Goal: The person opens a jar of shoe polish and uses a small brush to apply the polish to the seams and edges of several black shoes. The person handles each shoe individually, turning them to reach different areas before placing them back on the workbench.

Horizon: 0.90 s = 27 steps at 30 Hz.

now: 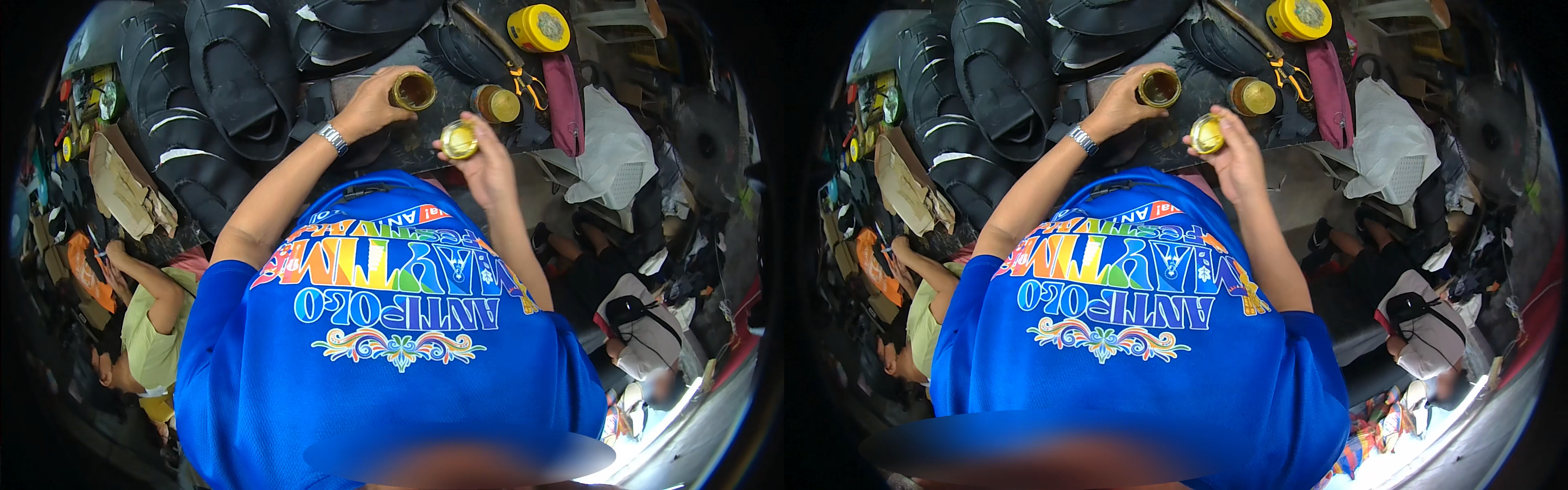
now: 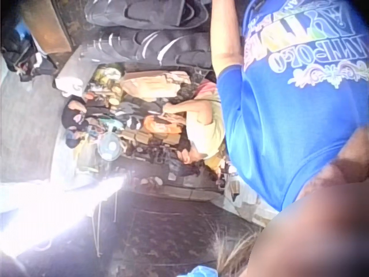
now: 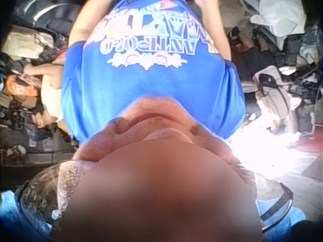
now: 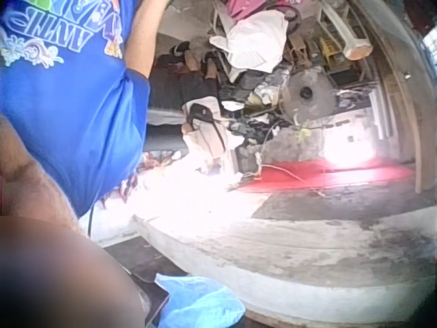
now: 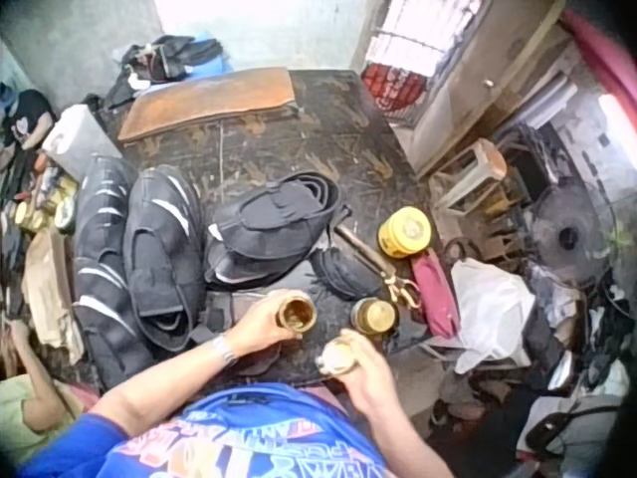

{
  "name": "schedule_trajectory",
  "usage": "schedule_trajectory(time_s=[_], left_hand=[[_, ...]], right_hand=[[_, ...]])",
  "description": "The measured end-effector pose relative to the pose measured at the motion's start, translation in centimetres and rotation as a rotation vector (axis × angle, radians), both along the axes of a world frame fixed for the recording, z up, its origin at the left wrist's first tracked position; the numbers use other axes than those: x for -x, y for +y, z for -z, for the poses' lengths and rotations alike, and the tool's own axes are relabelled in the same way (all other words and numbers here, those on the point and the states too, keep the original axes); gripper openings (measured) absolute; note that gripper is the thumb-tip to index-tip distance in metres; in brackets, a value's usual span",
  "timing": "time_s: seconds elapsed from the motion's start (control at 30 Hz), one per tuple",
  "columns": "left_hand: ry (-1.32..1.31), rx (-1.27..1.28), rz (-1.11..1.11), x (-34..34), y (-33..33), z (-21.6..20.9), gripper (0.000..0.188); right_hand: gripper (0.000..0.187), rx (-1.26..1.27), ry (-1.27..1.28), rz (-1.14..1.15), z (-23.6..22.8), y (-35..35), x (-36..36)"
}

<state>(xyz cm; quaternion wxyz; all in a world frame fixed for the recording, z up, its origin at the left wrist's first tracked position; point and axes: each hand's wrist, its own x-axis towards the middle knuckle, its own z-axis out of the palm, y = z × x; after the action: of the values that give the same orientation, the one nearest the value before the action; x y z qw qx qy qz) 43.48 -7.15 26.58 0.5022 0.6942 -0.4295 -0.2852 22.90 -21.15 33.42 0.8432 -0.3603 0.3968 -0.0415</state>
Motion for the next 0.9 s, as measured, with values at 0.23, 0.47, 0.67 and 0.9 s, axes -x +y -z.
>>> schedule_trajectory(time_s=[0.23, 0.47, 0.67, 0.9], left_hand=[[-0.151, -0.045, 0.019, 0.0, -1.3, 1.5, 0.074], [-0.1, -0.092, 0.055, 0.1, -2.5, 0.9, 0.074], [-0.079, -0.064, -0.048, -0.5, 0.5, -1.1, 0.062], [-0.103, -0.104, 0.017, -3.1, 0.0, -2.7, 0.023]], right_hand=[[0.032, 0.242, 0.192, -0.025, 7.9, 0.6, -1.5], [0.041, 0.847, 0.382, -0.422, 6.9, -0.4, -1.6], [0.081, 1.201, 0.289, -0.526, 2.5, -0.4, -2.3], [0.097, 1.198, -0.074, -0.469, 4.0, -0.3, -7.0]])
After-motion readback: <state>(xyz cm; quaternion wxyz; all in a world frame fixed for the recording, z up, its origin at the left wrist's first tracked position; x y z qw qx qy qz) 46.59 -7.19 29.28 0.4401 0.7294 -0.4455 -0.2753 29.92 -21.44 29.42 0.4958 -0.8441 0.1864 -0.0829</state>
